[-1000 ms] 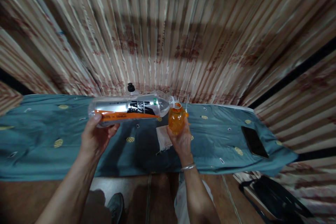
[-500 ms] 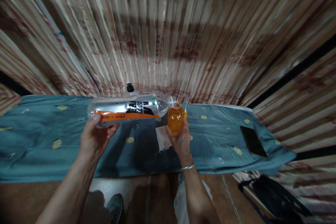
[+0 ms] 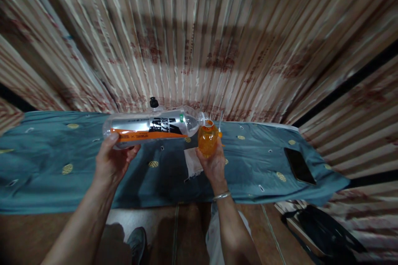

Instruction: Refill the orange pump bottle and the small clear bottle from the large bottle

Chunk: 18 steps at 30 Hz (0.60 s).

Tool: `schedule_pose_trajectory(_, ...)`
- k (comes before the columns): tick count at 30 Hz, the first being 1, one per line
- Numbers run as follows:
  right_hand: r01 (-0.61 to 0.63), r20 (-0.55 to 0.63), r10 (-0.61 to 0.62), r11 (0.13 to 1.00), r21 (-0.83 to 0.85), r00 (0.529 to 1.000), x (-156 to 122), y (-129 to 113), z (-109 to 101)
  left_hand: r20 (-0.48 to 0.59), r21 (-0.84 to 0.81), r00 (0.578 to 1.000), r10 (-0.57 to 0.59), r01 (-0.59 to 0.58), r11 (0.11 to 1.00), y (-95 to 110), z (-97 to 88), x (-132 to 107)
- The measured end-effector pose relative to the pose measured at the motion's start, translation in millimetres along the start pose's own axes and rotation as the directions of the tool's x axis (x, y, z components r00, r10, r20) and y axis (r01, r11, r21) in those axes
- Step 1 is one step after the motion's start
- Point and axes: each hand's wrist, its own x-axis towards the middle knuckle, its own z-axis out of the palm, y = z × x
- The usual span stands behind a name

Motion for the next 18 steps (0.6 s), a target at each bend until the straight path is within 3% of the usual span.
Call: schedule_pose_trajectory(18, 0.065, -0.052, -0.067, 0.997, -0.036, 0.996, -2.0, 5.8, 5.9, -0.016, 0.017, 1.000, 0.008, -0.008, 1.000, 0.8, 0.9, -0.6)
